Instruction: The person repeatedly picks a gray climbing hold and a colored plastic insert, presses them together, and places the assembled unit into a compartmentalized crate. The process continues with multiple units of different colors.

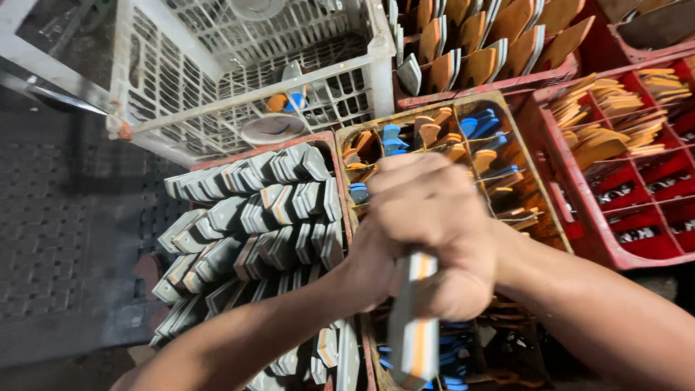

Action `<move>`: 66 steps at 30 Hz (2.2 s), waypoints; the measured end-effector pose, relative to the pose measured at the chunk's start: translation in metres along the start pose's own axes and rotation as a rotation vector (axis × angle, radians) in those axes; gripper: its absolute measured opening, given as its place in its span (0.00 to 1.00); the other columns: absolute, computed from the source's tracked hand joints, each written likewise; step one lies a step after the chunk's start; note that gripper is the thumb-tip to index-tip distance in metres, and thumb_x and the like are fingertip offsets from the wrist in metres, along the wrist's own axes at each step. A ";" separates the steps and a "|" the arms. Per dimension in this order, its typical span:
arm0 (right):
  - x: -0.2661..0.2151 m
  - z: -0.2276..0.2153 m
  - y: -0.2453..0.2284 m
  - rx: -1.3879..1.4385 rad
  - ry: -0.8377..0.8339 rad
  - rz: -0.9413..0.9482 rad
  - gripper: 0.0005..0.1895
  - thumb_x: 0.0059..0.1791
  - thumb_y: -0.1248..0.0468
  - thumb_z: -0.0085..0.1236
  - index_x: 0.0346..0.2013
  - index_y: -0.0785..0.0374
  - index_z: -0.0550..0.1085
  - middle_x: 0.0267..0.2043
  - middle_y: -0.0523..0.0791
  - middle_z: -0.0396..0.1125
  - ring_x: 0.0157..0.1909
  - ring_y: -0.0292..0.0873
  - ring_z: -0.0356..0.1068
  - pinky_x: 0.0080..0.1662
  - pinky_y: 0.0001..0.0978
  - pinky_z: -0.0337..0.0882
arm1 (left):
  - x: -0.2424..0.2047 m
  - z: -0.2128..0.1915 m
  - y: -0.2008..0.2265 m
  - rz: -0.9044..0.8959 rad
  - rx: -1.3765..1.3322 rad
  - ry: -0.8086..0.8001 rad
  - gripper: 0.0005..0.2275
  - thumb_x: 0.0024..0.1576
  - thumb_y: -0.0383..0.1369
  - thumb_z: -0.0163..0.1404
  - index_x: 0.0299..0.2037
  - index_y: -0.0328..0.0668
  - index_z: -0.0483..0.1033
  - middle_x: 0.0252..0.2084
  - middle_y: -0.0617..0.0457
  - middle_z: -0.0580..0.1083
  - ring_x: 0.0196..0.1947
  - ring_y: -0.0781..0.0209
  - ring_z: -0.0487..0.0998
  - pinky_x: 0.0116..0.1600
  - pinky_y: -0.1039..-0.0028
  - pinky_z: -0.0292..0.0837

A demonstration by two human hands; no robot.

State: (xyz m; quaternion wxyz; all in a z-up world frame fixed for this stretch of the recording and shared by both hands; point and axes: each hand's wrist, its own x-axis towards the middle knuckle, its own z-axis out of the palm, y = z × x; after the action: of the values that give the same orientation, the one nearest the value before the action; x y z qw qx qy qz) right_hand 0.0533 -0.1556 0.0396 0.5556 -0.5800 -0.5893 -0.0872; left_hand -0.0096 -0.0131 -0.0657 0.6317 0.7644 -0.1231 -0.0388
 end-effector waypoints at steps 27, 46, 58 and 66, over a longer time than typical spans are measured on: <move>-0.025 0.016 0.006 0.243 0.373 0.331 0.46 0.56 0.26 0.20 0.19 0.64 0.60 0.17 0.48 0.60 0.15 0.42 0.59 0.23 0.29 0.60 | 0.000 -0.005 0.018 -0.182 -0.092 -0.072 0.06 0.65 0.30 0.44 0.47 0.35 0.70 0.35 0.50 0.70 0.29 0.64 0.74 0.31 0.71 0.72; -0.101 -0.039 -0.037 0.238 0.136 0.671 0.39 0.47 0.60 0.65 0.69 0.70 0.60 0.58 0.50 0.71 0.60 0.45 0.71 0.62 0.42 0.73 | 0.005 0.015 0.065 0.081 0.372 -0.212 0.21 0.72 0.41 0.28 0.68 0.36 0.60 0.58 0.33 0.71 0.54 0.35 0.76 0.59 0.53 0.72; -0.140 -0.104 -0.085 -0.172 0.490 0.839 0.23 0.49 0.63 0.60 0.58 0.67 0.71 0.48 0.50 0.73 0.50 0.43 0.77 0.55 0.40 0.81 | -0.006 0.064 0.080 0.306 0.847 -0.925 0.04 0.54 0.29 0.49 0.36 0.40 0.74 0.32 0.44 0.76 0.32 0.44 0.81 0.32 0.55 0.75; -0.167 -0.120 -0.092 -0.397 0.500 0.870 0.21 0.52 0.63 0.61 0.59 0.67 0.73 0.42 0.48 0.74 0.45 0.41 0.77 0.49 0.37 0.81 | -0.017 0.086 0.047 0.792 0.944 -0.622 0.05 0.53 0.32 0.52 0.27 0.43 0.73 0.29 0.51 0.70 0.25 0.57 0.75 0.26 0.69 0.66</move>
State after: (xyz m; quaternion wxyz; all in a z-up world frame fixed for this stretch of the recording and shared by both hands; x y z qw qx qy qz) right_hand -0.0005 -0.3714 0.0071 0.5436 -0.8259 -0.1165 -0.0940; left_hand -0.0508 -0.0991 -0.0383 0.1334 0.8083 -0.5724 0.0354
